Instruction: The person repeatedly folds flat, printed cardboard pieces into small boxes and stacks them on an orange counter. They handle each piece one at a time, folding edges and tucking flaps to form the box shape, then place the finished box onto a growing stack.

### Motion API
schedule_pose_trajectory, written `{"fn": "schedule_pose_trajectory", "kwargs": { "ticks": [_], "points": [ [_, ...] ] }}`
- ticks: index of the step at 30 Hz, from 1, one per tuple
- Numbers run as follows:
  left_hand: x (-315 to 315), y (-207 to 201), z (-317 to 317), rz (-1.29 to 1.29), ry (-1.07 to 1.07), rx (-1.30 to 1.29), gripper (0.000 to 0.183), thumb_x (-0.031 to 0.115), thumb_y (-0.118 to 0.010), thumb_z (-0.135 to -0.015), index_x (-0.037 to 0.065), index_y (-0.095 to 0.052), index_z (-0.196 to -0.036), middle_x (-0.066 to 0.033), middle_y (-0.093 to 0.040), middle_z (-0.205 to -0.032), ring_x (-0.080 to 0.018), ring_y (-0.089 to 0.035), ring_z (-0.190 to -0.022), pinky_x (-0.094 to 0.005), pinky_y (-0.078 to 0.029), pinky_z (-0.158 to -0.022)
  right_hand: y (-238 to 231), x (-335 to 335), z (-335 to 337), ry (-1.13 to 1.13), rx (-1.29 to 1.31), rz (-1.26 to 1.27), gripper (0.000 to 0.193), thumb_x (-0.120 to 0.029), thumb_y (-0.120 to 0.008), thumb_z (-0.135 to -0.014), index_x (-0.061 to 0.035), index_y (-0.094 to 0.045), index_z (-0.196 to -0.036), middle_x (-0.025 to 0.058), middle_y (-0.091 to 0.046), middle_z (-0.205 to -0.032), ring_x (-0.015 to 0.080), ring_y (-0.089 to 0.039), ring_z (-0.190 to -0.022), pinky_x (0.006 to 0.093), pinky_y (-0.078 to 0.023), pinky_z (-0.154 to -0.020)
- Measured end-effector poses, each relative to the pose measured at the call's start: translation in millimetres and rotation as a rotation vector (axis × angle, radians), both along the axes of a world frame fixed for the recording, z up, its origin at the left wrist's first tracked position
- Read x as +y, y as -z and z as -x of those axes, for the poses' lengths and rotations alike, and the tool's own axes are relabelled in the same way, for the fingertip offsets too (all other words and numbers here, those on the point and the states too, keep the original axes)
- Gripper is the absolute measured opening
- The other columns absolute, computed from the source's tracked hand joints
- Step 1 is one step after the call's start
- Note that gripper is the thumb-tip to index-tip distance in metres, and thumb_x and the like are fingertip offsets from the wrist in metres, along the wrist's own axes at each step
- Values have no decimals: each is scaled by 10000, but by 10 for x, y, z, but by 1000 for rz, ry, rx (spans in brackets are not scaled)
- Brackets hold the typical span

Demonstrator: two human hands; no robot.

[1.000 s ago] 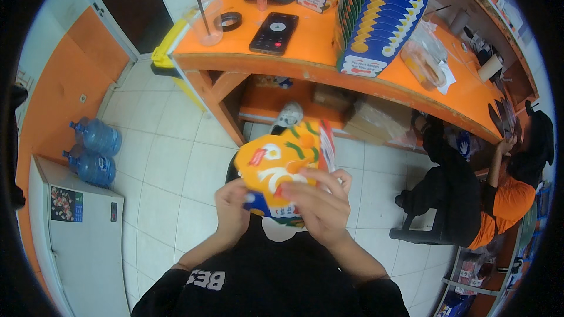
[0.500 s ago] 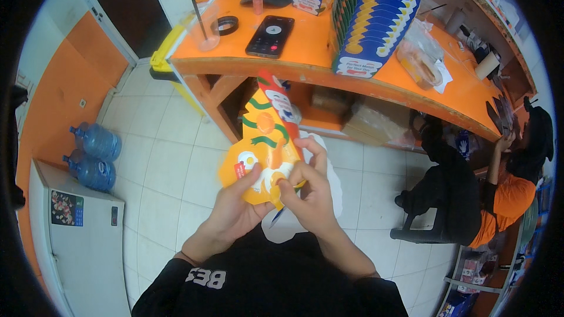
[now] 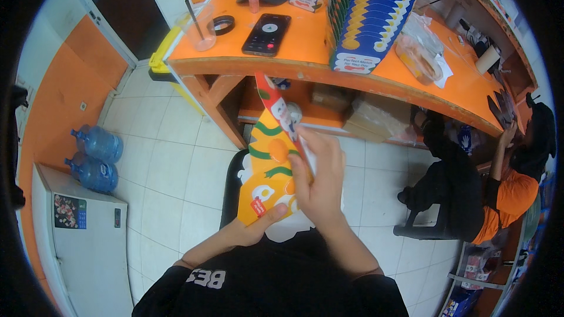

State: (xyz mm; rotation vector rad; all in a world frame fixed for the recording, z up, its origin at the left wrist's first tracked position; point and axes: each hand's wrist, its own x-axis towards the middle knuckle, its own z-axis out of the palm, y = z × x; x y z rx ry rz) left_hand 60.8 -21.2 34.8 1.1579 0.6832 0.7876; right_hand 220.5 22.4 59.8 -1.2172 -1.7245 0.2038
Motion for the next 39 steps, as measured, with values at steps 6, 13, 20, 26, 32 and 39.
{"fn": "schedule_pose_trajectory", "kwargs": {
  "ticks": [6,13,20,26,32,39],
  "points": [
    [-70,25,220,163,125,-14,439,230,-589,-962,15,-443,-1316,-79,-577,-1173,-148,-535,-1085,-280,-440,-942,-66,-45,-193,-522,76,336,465,-105,-505,-925,-36,-457,-1382,178,-412,-1457,339,-442,-1306,380,-334,-1087],
    [-44,118,301,535,-14,-281,519,154,-694,-882,28,-426,-1308,-101,-576,-1189,-187,-597,-1088,-327,-514,-913,86,-450,-238,-457,634,611,234,-82,-606,-908,2,-673,-1115,139,-698,-1075,255,-685,-981,285,-523,-876],
    [-180,-93,378,767,72,-240,510,110,-663,-897,12,-406,-1325,-111,-557,-1205,-202,-595,-1114,-344,-532,-906,158,-522,-378,-602,96,150,229,20,-615,-824,-40,-724,-1016,102,-711,-1054,250,-677,-1029,309,-552,-853],
    [-322,-86,471,806,135,-219,492,141,-657,-905,5,-414,-1310,-116,-552,-1222,-200,-598,-1107,-338,-543,-884,155,-601,-403,-737,73,220,347,-171,-721,-767,-23,-684,-1078,132,-693,-1071,282,-654,-1071,341,-558,-839],
    [-133,-21,351,752,-145,-135,487,139,-646,-903,11,-429,-1320,-117,-563,-1235,-198,-602,-1116,-315,-519,-917,40,-688,-246,-527,-238,416,889,-460,-785,-707,1,-431,-1380,195,-612,-1166,355,-588,-1109,398,-492,-926],
    [263,106,345,170,162,66,612,422,-505,-958,37,-388,-1419,-132,-581,-1265,-209,-562,-1146,-371,-444,-961,451,-235,-391,15,694,482,464,-221,-571,-928,45,-510,-1303,159,-657,-1105,269,-602,-1057,374,-480,-886]
  ]
}}
